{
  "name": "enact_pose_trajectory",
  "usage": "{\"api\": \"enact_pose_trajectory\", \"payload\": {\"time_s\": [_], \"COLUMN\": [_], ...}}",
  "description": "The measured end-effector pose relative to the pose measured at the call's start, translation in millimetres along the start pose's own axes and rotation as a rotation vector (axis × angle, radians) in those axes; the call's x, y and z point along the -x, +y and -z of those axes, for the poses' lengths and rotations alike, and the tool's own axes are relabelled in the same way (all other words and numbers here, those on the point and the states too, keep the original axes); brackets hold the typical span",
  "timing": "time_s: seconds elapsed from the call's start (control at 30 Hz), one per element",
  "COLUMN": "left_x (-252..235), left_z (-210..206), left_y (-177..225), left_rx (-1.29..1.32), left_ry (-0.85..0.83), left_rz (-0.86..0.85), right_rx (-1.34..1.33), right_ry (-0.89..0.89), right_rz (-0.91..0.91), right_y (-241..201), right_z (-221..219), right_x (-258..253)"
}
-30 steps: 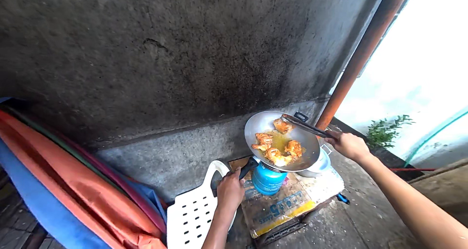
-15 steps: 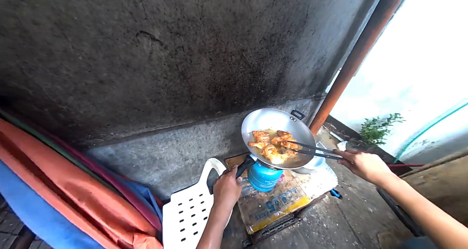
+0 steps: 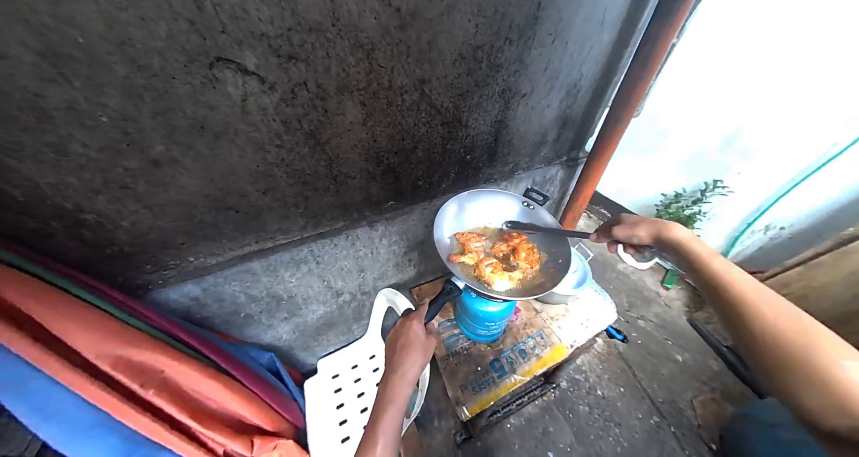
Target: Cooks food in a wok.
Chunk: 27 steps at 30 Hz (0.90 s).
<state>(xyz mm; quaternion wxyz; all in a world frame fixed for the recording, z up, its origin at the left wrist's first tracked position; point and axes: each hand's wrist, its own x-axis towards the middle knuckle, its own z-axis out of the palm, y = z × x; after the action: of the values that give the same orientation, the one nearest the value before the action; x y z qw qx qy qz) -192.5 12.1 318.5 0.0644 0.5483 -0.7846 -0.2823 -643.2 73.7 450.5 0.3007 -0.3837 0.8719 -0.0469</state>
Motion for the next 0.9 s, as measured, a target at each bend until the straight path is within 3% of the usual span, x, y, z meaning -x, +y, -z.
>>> {"api": "enact_pose_trajectory", "payload": {"time_s": [0.17,0.37,0.47,0.73,0.9], "left_x": [-1.4,1.5,3.7,5.9,5.9], "left_z": [0.4,-2.7,-4.5,-7.8,-4.6], "left_y": [0.6,3.4,5.4,5.3,5.9], "left_rx": [-0.002,0.009,0.015,0.019,-0.012], "left_ry": [-0.006,-0.003,0.003,0.009,-0.016], "left_rz": [0.023,0.044,0.047,0.028,-0.009], "right_rx": [0.058,-0.044,-0.04,0.165,0.49], "right_ry": [-0.077,-0.16,-0.151,0.019,0.135], "right_rz": [-0.044,0.224,0.262,0.236,0.268], "right_y": [-14.8,2.1,10.5,22.2,3.7], "right_z": [8.4,-7.1,-13.9,18.2,6.4], "right_x": [-56.4,-84.5,-91.2,-32.0,25.9]}}
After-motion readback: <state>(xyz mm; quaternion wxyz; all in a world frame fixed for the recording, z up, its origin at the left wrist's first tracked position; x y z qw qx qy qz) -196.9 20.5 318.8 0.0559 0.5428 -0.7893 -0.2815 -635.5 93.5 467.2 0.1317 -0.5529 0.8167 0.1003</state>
